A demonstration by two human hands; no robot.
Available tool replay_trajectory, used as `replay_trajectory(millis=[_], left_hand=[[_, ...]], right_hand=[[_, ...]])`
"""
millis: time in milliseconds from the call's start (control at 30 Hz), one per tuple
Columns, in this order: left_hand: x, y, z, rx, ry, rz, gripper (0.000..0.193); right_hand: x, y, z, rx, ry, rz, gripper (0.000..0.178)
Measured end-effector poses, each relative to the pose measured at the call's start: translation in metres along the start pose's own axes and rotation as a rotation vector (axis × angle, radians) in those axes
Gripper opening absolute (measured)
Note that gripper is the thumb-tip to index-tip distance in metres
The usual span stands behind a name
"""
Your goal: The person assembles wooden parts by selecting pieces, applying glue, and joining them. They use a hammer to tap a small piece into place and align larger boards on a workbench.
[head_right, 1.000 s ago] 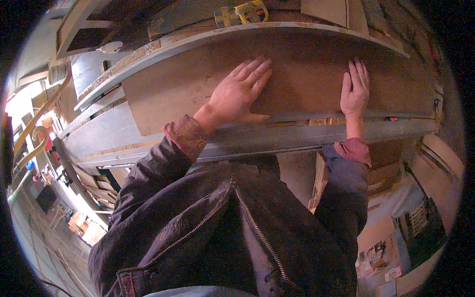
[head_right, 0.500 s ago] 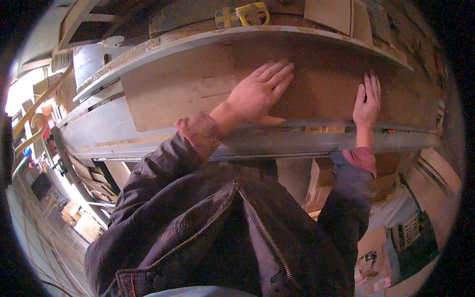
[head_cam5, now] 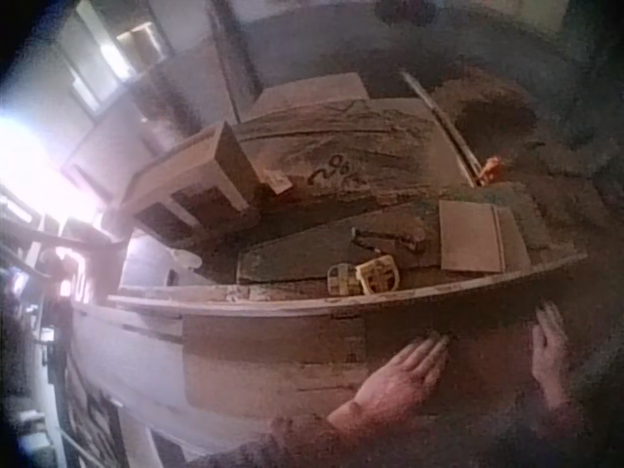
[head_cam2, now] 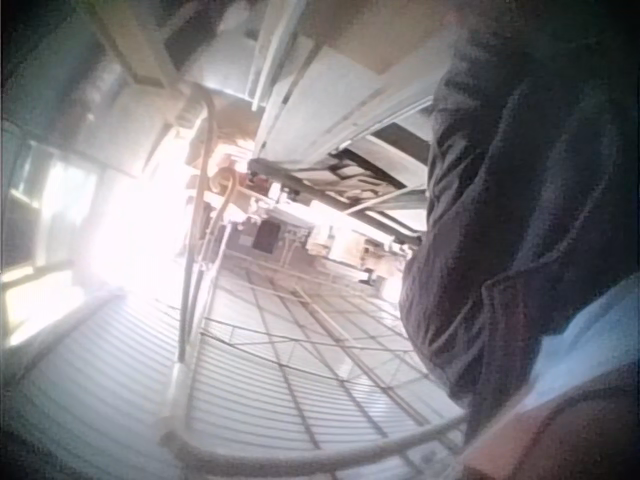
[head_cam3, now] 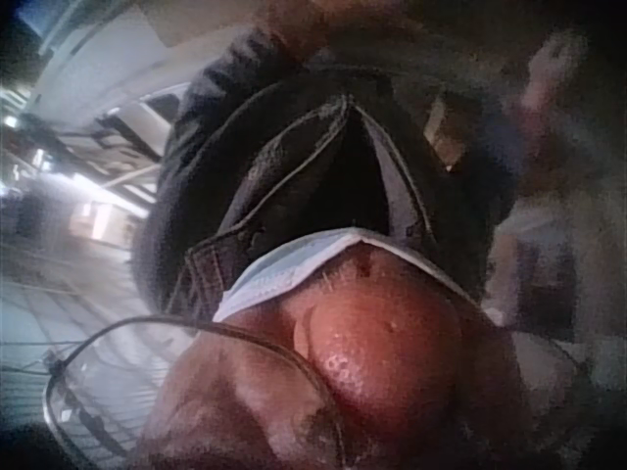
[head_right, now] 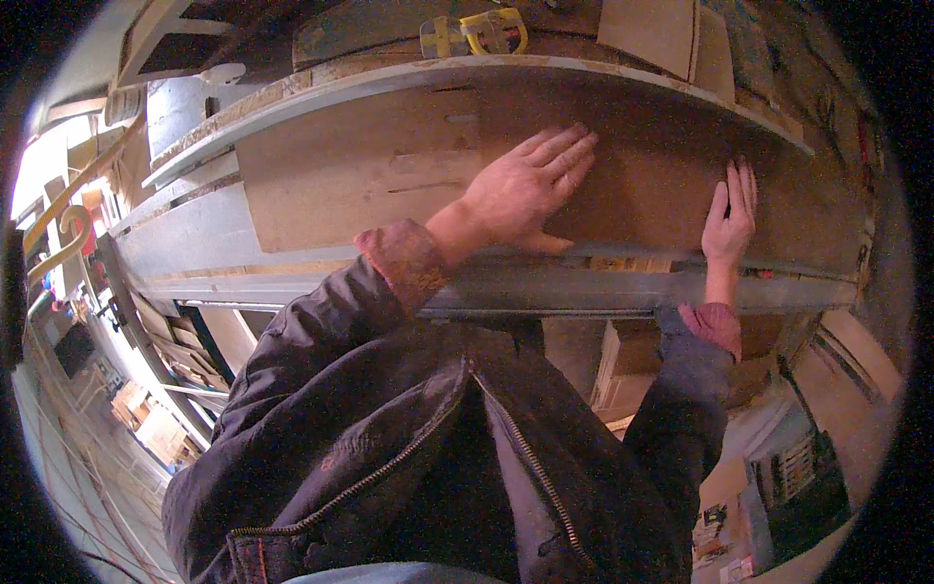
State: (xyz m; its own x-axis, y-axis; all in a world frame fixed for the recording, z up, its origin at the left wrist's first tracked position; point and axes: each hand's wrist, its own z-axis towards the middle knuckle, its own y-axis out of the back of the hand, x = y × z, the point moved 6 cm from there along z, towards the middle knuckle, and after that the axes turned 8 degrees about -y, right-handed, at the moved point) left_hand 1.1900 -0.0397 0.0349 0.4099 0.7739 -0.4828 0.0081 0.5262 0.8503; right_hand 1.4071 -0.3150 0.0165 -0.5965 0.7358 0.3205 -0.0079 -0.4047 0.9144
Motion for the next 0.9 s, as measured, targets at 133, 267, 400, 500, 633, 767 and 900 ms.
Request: replay_trajectory(millis=[133,267,400,500,633,767,900], left_hand=[[-0.004,-0.003,0.007,0.011,-0.001,0.030,0.110],[-0.007,-0.006,0.015,0.012,-0.005,0.024,0.110],[-0.009,-0.011,0.021,0.008,-0.004,0.041,0.108],[-0.009,-0.014,0.025,-0.020,0.014,-0.008,0.109],[-0.010,-0.014,0.027,-0.046,0.018,-0.029,0.107],[-0.011,-0.003,0.013,-0.299,0.157,-0.049,0.090],[-0.021,-0.002,-0.023,-0.624,0.593,-0.157,0.075]], right_hand=[[-0.007,0.002,0.001,-0.010,-0.004,-0.013,0.040],[-0.018,0.004,0.001,0.000,-0.013,-0.026,0.040],[-0.028,0.006,0.002,-0.013,-0.002,-0.040,0.039],[-0.032,0.006,0.002,-0.018,-0.004,-0.048,0.038],[-0.038,0.008,0.002,-0.052,-0.077,-0.053,0.038],[-0.043,0.019,-0.015,-0.191,-0.200,-0.196,0.042],[-0.072,0.034,-0.054,-0.254,-0.729,-0.053,0.065]])
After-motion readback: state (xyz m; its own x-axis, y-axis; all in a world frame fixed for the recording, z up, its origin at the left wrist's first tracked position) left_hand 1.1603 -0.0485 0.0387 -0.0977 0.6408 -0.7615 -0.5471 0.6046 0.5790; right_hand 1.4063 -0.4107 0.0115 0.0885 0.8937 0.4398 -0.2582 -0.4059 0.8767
